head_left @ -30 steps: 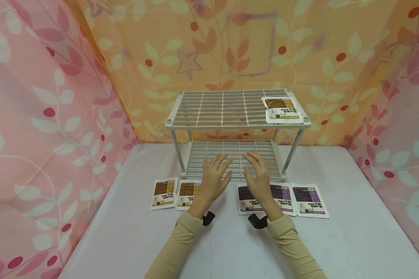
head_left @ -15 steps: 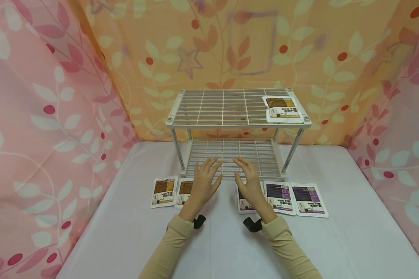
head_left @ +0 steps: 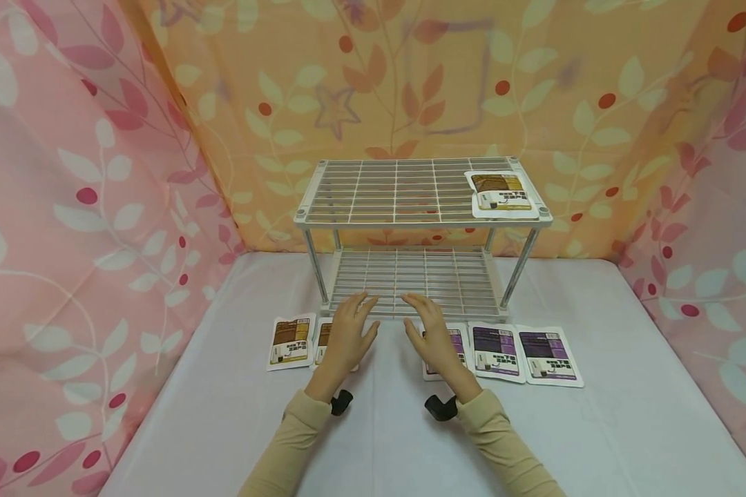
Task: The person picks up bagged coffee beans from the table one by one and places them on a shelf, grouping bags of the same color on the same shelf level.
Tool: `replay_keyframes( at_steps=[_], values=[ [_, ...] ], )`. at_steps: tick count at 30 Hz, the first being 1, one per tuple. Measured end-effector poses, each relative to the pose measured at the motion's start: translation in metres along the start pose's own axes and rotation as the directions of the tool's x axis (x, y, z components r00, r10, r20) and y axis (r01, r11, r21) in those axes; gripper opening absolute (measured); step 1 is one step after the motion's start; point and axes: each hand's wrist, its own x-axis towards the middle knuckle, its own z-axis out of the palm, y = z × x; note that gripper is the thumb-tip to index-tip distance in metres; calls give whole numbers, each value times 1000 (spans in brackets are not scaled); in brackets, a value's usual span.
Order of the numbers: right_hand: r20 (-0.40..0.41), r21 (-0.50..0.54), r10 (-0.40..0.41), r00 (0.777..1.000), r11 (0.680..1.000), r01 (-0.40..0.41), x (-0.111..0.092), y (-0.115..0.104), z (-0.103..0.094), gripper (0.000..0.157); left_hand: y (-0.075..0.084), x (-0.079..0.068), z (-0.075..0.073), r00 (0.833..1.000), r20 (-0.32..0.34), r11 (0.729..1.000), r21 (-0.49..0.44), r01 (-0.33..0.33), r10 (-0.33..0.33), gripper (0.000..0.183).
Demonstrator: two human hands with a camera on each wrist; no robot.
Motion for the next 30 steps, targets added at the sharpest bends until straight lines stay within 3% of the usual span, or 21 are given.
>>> replay_keyframes(
  at_steps=[6, 14, 25, 30],
  values=[
    [58, 17, 31, 998, 999, -32, -3, -1, 9, 46, -3, -10, -4, 993, 75, 995, 9, 95, -95, 48],
    [127, 38, 71, 989, 996, -77, -10, -2, 23, 47, -11, -20, -11, 971, 147, 982, 18, 188, -189, 49],
    [184, 46, 36, 982, 998, -45, -17, -1, 43, 46, -22, -32, -19, 922, 224, 946, -1, 323, -315, 47],
    [218, 66, 36, 975, 997, -51, -20, -2, 50, 45, -23, -35, -21, 884, 287, 926, 29, 377, -369, 46]
  ],
)
